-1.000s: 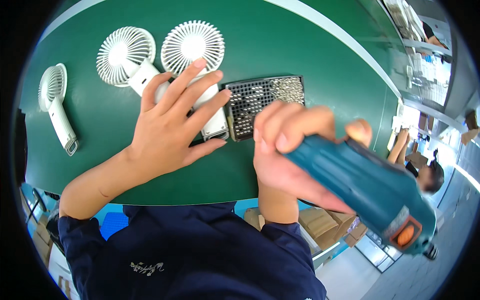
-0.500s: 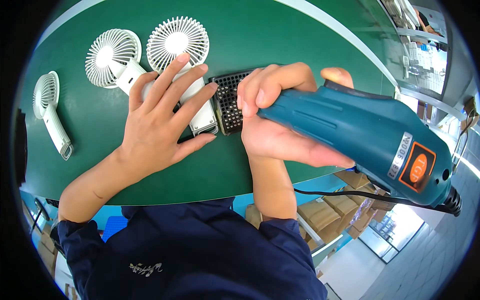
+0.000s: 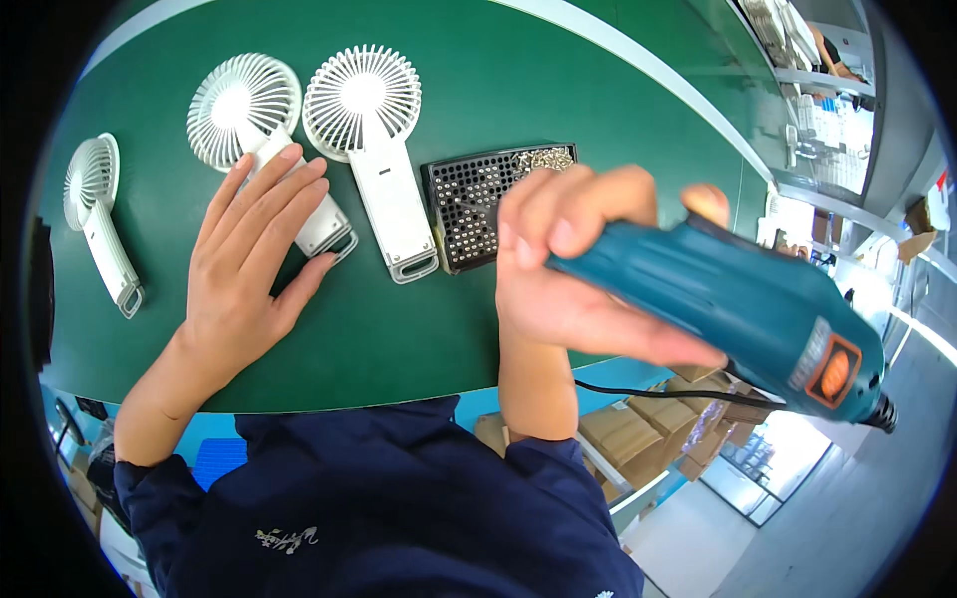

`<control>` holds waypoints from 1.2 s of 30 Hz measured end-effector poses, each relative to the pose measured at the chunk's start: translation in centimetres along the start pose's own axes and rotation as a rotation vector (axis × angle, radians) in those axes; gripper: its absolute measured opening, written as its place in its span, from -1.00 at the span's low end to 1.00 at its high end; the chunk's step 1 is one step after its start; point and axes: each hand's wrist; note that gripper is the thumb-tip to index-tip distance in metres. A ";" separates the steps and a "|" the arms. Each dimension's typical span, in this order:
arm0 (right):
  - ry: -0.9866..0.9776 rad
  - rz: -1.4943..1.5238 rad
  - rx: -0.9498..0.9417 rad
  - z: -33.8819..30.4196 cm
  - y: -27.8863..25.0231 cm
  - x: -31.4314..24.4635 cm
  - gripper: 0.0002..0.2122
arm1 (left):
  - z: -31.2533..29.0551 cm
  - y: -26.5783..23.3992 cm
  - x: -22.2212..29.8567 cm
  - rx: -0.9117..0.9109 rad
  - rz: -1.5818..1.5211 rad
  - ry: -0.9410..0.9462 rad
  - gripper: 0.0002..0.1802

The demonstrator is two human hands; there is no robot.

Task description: Assembling portable handheld fans using an electric screwdriver on a factory production line.

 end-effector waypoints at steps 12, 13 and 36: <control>0.239 -0.034 -0.200 -3.2 4.8 -0.5 -0.34 | -0.6 1.0 0.5 0.056 -0.218 0.001 -0.44; 0.269 -0.025 -0.202 -3.2 4.5 -0.5 -0.34 | -0.6 1.1 0.5 0.066 -0.220 -0.007 -0.48; 0.228 -0.025 -0.336 -3.5 4.1 0.7 -0.23 | -0.6 1.4 0.4 0.100 -0.210 0.013 -0.54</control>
Point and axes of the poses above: each hand's wrist, its own z-axis towards the middle knuckle, its own y-axis out of the palm, x = y × z, and after that the axes turned 7 degrees about x, right-handed
